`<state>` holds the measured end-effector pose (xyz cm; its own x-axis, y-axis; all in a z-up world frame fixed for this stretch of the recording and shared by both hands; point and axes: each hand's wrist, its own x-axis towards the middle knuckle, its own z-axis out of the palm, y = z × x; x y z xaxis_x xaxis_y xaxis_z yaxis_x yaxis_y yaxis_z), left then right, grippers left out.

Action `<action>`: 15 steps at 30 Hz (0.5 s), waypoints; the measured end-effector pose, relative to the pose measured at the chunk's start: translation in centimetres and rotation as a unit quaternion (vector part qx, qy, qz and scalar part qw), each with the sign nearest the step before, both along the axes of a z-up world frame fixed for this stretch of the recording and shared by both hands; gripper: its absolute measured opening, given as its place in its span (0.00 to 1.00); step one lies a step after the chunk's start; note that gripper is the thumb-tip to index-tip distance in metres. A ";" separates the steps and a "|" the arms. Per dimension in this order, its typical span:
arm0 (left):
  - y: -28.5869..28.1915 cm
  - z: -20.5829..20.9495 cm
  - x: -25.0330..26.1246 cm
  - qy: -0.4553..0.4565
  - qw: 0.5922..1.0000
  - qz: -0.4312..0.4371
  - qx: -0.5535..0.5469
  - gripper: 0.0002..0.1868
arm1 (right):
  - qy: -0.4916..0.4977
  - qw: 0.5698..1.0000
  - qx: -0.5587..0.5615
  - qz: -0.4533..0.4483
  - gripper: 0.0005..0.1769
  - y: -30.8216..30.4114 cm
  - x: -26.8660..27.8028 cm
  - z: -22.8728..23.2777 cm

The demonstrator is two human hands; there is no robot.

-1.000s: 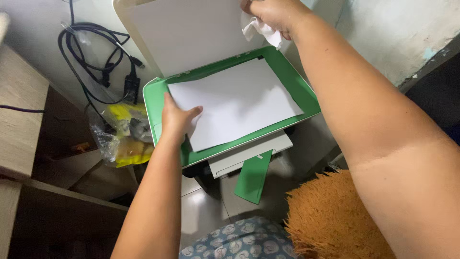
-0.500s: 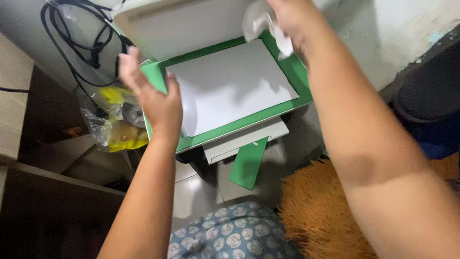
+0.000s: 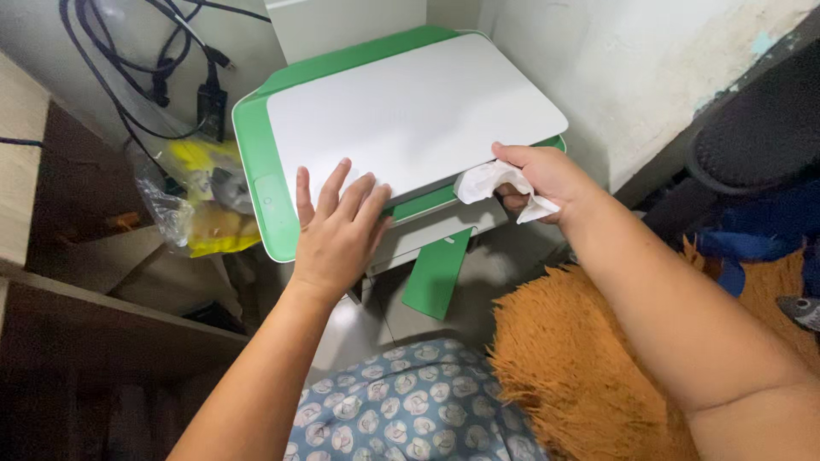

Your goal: The person wipes down the glass scanning bed and exterior of a printer with a cloth before organizing several storage boxes into a shelf and cleaning a small plastic container by hand.

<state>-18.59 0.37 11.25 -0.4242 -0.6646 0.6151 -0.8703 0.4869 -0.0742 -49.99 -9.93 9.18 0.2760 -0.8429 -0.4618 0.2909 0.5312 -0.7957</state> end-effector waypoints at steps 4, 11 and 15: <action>-0.2 -0.4 0.7 -0.022 1.000 -0.003 -0.007 0.13 | 0.115 0.992 -0.005 0.045 0.13 1.0 -0.7 0.4; 1.6 -0.1 1.2 -0.010 0.998 -0.057 0.005 0.12 | 0.430 0.856 -0.148 0.245 0.19 3.1 -1.1 -1.4; 4.3 -2.1 -0.1 -0.054 0.983 -0.157 0.075 0.19 | 0.584 0.706 -0.214 0.339 0.18 2.4 -0.4 -4.1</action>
<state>-18.73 4.66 9.11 -0.6800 -0.5705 0.4605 -0.6668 0.7424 -0.0650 -50.37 -7.56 5.10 0.3256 -0.8313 -0.4505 -0.9014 -0.1291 -0.4132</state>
